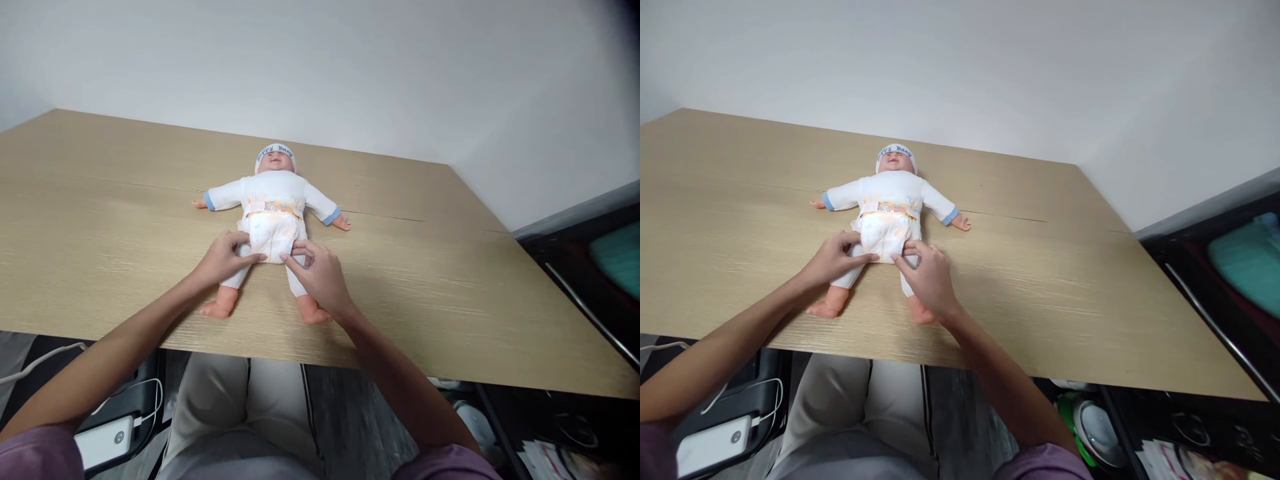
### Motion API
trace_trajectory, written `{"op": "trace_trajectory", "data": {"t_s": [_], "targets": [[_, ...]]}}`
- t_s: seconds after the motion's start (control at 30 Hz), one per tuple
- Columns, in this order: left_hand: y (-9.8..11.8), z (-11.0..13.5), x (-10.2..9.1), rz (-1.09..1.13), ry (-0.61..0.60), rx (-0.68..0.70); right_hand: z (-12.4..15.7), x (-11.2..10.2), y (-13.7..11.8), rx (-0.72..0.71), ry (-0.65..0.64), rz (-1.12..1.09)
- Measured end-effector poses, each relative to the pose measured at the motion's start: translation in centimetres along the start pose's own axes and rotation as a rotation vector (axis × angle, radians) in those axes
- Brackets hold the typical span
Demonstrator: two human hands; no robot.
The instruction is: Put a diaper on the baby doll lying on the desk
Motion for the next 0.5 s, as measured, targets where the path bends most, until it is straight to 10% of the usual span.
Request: {"op": "trace_trajectory", "data": {"t_s": [0.5], "targets": [[-0.3, 0.1, 0.1, 0.308, -0.004, -0.106, -0.2, 2.0, 1.6, 0.108, -0.1, -0.188]]}}
Point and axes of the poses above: each hand's wrist, its own z-axis away from the middle knuckle, its own x-axis out of the palm, y = z × x, the point moved 8 cm from there along -z, towards the middle knuckle, and after that the axes turned 15 degrees about z, right-handed, at the moved point
